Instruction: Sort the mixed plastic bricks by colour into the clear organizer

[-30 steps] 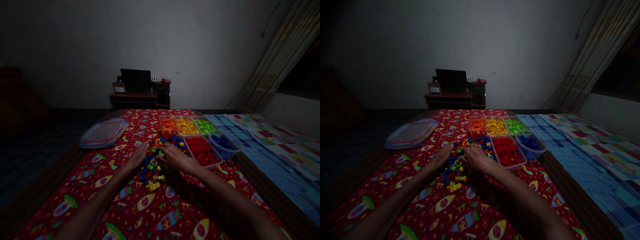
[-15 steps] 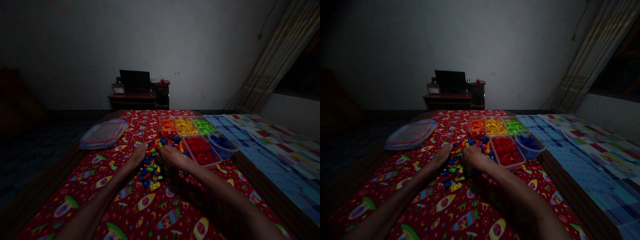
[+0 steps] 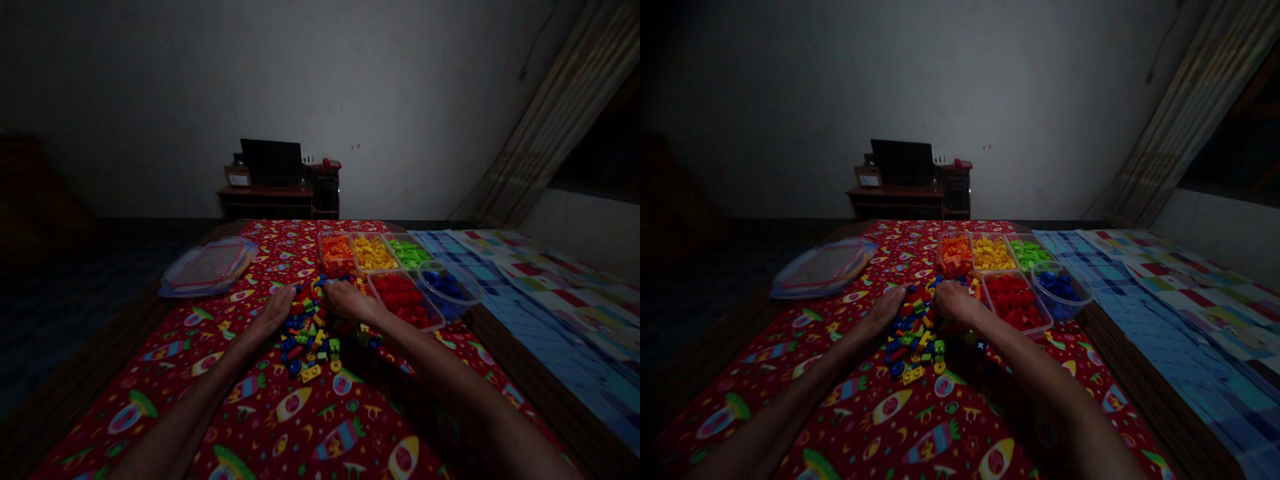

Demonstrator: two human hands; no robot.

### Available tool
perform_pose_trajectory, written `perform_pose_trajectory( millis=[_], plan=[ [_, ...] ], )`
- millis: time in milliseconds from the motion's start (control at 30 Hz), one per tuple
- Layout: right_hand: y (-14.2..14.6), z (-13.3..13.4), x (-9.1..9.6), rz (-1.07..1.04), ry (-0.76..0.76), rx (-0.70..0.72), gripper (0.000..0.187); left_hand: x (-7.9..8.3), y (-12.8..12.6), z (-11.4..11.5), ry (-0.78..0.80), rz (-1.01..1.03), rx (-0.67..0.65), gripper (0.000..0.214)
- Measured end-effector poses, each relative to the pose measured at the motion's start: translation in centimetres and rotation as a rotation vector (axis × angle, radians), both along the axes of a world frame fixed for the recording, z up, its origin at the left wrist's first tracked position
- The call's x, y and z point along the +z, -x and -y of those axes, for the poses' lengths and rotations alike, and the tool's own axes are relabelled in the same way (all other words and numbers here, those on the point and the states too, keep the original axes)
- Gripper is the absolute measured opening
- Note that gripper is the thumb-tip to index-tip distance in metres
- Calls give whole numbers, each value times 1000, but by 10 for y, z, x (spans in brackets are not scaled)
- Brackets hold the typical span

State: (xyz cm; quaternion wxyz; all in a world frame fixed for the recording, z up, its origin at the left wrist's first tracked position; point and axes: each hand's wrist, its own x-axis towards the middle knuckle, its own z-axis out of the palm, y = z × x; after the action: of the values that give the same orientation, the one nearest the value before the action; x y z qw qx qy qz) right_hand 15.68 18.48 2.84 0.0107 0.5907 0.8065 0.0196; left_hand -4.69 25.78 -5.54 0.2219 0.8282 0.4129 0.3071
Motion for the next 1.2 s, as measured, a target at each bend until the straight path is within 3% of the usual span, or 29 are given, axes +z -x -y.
perform_pose_trajectory(
  millis=[100,200,300,400,500,600,667,767,867,1067,1200],
  plan=[
    [-2,17,9,-27,-42,85,28,-3,4,-2,-33,6,-32,54],
    [-10,7,15,-24,-81,9,32,4,0,-6,-14,0,4,55],
    [-16,-17,13,-2,51,-127,40,19,-15,-19,23,-34,10,60],
    [-19,-30,6,-4,147,-173,44,32,-38,-35,69,-92,-97,63],
    [-20,-24,0,-28,161,-104,42,39,-63,-44,91,-117,-217,58],
    [-24,-12,-2,-41,151,31,33,44,-75,-39,84,-125,-294,49],
    [-30,-7,-2,-70,146,83,31,47,-74,-31,76,-145,-354,45],
    [-40,-3,-1,-147,119,92,43,49,-63,-17,47,-191,-433,41],
    [-44,-3,-1,-202,80,56,41,48,-52,-9,5,-207,-389,36],
    [-45,-10,7,-245,-11,32,20,50,-39,5,5,-204,-361,27],
    [-47,-17,17,-210,8,15,22,55,-30,-7,-44,-144,-252,31]
  ],
)
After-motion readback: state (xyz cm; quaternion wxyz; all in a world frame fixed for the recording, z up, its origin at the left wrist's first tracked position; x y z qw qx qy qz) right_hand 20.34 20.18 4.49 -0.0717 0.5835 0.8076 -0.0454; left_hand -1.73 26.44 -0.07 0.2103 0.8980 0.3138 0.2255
